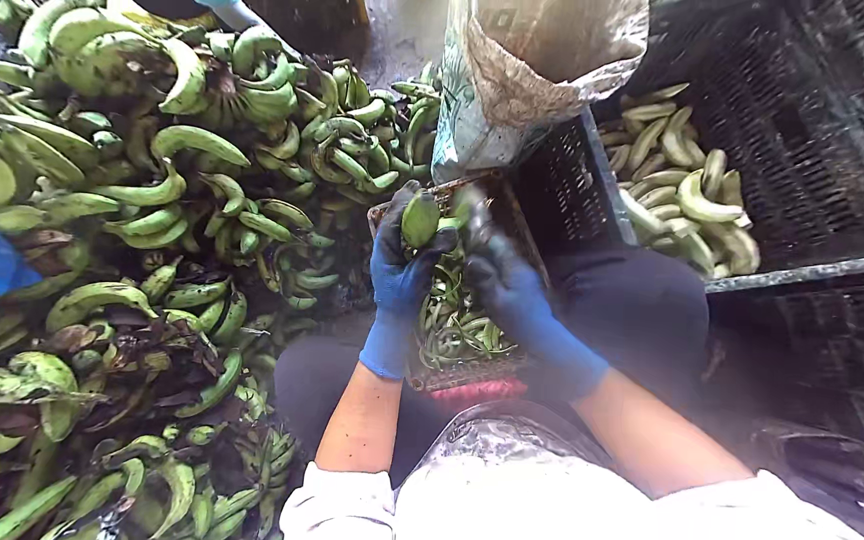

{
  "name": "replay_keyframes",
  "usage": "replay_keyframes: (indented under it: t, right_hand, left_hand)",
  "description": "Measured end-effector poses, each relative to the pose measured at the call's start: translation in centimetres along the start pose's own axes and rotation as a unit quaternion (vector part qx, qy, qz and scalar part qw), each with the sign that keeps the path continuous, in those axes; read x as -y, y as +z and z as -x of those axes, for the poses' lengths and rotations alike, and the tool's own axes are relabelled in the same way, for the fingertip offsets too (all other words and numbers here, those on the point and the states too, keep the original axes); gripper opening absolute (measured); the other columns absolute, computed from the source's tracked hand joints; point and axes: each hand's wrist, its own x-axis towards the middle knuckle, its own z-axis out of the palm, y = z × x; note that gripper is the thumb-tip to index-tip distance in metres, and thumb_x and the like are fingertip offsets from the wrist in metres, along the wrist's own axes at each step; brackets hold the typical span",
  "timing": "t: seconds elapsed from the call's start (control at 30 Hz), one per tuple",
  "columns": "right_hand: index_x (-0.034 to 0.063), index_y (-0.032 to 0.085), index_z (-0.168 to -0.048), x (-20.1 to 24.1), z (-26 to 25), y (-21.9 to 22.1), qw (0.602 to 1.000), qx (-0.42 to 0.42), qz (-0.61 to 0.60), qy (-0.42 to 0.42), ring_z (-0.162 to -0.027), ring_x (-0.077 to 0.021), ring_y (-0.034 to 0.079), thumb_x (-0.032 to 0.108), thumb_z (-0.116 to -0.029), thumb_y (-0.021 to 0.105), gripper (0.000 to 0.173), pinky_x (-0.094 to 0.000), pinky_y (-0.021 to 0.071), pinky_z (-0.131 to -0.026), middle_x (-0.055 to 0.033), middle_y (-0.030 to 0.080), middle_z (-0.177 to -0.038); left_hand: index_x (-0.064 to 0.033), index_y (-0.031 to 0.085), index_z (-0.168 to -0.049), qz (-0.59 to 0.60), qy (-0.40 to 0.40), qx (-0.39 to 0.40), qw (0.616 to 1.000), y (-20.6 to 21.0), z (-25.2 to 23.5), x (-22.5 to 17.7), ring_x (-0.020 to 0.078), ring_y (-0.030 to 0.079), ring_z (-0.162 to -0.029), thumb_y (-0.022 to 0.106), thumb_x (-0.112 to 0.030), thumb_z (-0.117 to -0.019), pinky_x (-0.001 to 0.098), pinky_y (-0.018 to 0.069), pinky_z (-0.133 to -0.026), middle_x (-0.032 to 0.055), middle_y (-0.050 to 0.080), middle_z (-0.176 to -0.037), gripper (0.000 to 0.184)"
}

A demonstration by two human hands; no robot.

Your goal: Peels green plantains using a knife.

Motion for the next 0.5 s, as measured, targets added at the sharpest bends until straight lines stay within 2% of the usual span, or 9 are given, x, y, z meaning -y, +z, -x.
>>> replay_keyframes:
  t: [0.07, 0.13, 0.17, 0.2, 0.27, 0.33, 0.37, 0.43, 0.5]
  right_hand:
    - [0.0154, 0.058, -0.137, -3.6, 0.3, -0.2, 0.973, 0.109, -0.004, 0.203, -0.078, -0.0224, 0.071, 0.043, -0.1086, 0.041, 0.044, -0.0466, 0.0608, -0.069, -0.0096, 0.072, -0.101]
    - [0.0132, 0.062, -0.132, -2.0, -1.0, -1.6, 0.957, 0.108, -0.071, 0.26, -0.068, -0.0177, 0.068, 0.045, -0.1088, 0.041, 0.044, -0.0371, 0.0584, -0.058, -0.0071, 0.071, -0.091]
    - [0.0129, 0.063, -0.126, -0.4, -1.9, -2.7, 0.96, 0.076, -0.125, 0.237, -0.065, -0.0139, 0.065, 0.042, -0.1083, 0.045, 0.039, -0.0313, 0.056, -0.055, -0.0044, 0.07, -0.085]
    - [0.0145, 0.063, -0.125, 0.9, -3.4, -4.1, 0.97, 0.048, -0.161, 0.177, -0.069, -0.0113, 0.065, 0.038, -0.1082, 0.047, 0.033, -0.0283, 0.0568, -0.059, -0.0016, 0.069, -0.085]
    - [0.0142, 0.059, -0.136, 2.5, -7.9, -7.3, 0.991, 0.001, -0.133, 0.007, -0.085, -0.0129, 0.067, 0.035, -0.1077, 0.049, 0.036, -0.0327, 0.0604, -0.077, -0.0023, 0.069, -0.102]
    - [0.0134, 0.058, -0.14, 3.7, -11.8, -10.0, 0.984, -0.038, 0.045, -0.168, -0.111, -0.0079, 0.064, 0.045, -0.1059, 0.048, 0.048, -0.0331, 0.0549, -0.098, 0.0002, 0.066, -0.126]
    - [0.0159, 0.06, -0.141, 3.8, -13.4, -10.9, 0.964, -0.062, 0.139, -0.219, -0.126, -0.0127, 0.059, 0.051, -0.1046, 0.046, 0.052, -0.0407, 0.049, -0.108, -0.0021, 0.063, -0.139]
    - [0.0196, 0.064, -0.139, 2.4, -15.1, -11.5, 0.941, -0.115, 0.226, -0.223, -0.133, -0.0248, 0.055, 0.062, -0.1012, 0.043, 0.06, -0.055, 0.0414, -0.11, -0.0087, 0.061, -0.142]
    - [0.0195, 0.065, -0.137, 1.6, -15.0, -10.7, 0.941, -0.14, 0.239, -0.194, -0.131, -0.0272, 0.057, 0.062, -0.1008, 0.045, 0.059, -0.0564, 0.0432, -0.109, -0.0104, 0.062, -0.14]
  left_hand:
    - [-0.0161, 0.05, -0.146, 0.101, -0.084, 0.006, 0.991, -0.8, -0.5, -1.0, 0.0169, 0.06, -0.121, 0.069, -0.013, -0.0956, 0.0365, 0.0545, -0.1, 0.0031, 0.059, -0.141, 0.053]
    - [-0.0192, 0.049, -0.145, 0.198, -0.188, 0.019, 0.962, -1.6, -1.9, -1.2, 0.0158, 0.066, -0.106, 0.059, -0.026, -0.1005, 0.0368, 0.0586, -0.088, 0.0046, 0.065, -0.126, 0.046]
    - [-0.0195, 0.052, -0.142, 0.235, -0.222, 0.036, 0.946, -1.8, -2.0, -1.4, 0.0172, 0.068, -0.102, 0.054, -0.036, -0.1026, 0.0377, 0.0598, -0.086, 0.0065, 0.067, -0.121, 0.042]
    - [-0.0189, 0.056, -0.139, 0.261, -0.238, 0.057, 0.934, -1.8, -2.3, -1.8, 0.0188, 0.068, -0.101, 0.048, -0.044, -0.1049, 0.039, 0.0598, -0.085, 0.0082, 0.067, -0.119, 0.043]
    - [-0.0174, 0.06, -0.136, 0.258, -0.254, 0.09, 0.928, -1.4, -3.8, -2.4, 0.0199, 0.068, -0.092, 0.045, -0.055, -0.1042, 0.0399, 0.0603, -0.078, 0.0101, 0.068, -0.111, 0.051]
    - [-0.0177, 0.058, -0.137, 0.189, -0.257, 0.113, 0.941, -0.8, -5.4, -2.4, 0.0191, 0.068, -0.09, 0.047, -0.058, -0.1017, 0.0404, 0.0601, -0.078, 0.0091, 0.069, -0.108, 0.055]
    - [-0.0191, 0.054, -0.14, 0.13, -0.246, 0.124, 0.953, -0.5, -5.8, -2.2, 0.0175, 0.068, -0.095, 0.051, -0.058, -0.1004, 0.0396, 0.0594, -0.08, 0.0076, 0.068, -0.113, 0.056]
    - [-0.0199, 0.049, -0.146, 0.04, -0.226, 0.124, 0.965, -0.1, -6.1, -1.7, 0.0142, 0.066, -0.101, 0.057, -0.054, -0.0984, 0.0371, 0.0579, -0.085, 0.0045, 0.067, -0.121, 0.059]
    - [-0.0192, 0.048, -0.147, 0.07, -0.241, 0.094, 0.963, 0.1, -6.6, -0.2, 0.0136, 0.067, -0.097, 0.057, -0.054, -0.098, 0.0356, 0.0586, -0.082, 0.0047, 0.067, -0.118, 0.061]
